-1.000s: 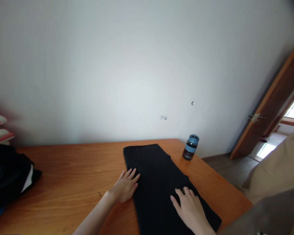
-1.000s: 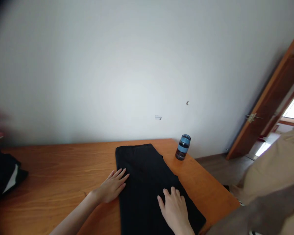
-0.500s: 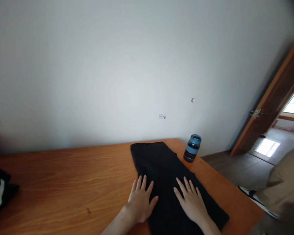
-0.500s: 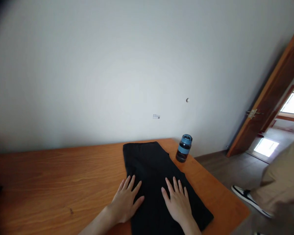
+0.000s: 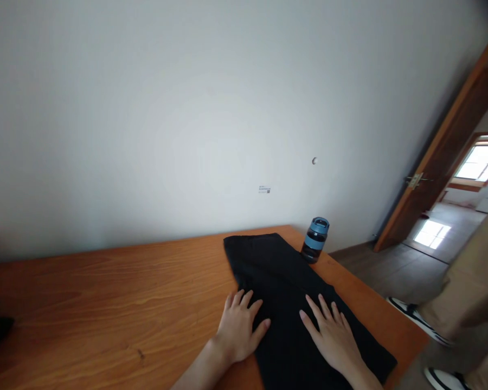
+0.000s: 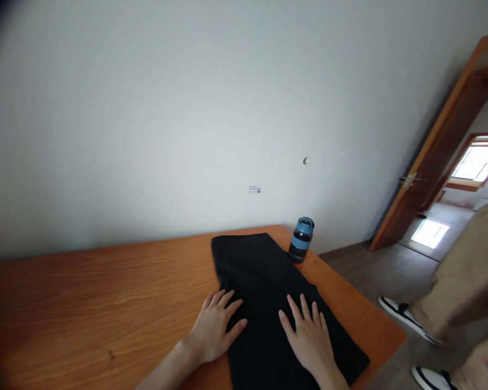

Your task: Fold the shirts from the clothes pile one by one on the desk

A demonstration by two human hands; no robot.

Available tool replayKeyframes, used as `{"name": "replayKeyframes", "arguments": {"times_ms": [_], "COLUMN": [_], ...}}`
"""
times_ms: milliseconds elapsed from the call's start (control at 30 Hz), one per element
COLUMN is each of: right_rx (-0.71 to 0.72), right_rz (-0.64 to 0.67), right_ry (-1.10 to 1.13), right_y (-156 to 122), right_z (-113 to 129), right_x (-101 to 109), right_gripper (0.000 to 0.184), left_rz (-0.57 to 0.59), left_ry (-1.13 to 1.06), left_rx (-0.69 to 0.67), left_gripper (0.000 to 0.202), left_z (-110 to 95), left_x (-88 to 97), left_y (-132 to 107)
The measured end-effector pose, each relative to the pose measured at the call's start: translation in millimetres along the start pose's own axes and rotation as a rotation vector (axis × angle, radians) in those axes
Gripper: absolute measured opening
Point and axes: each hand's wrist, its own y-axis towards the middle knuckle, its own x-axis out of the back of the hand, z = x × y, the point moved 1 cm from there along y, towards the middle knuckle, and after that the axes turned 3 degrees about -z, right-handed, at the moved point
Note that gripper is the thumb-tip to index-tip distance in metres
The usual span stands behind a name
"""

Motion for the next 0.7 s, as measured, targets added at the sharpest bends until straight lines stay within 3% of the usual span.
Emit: {"name": "replayKeyframes", "arguments": {"times_ms": [167,333,500,700], "right_rx": [-0.016,0.017,0.034,0.012], "right_rz": [-0.01,-0.1,-0.068,-0.045], "right_ry": [0.03,-0.034,-0.022,0.003], "right_y": [0,3,10,40], "right_z": [8,20,14,21], "right_x": [2,-9,-15,-11], "right_gripper": [0.07,0.064,0.067,0.069], "left_rz": [-0.115,0.002,0.113,0.068], "left_ry": [0.056,0.064,0.117,0.115], "left_rx": [0.113,0.115,0.191,0.205], "left_gripper": [0.062,0.072,0.078,0.076], "left_z": [5,11,17,32], "left_x": [4.3,-8.4,-21.0,-28.2], "left_y": [31,67,97,125]}}
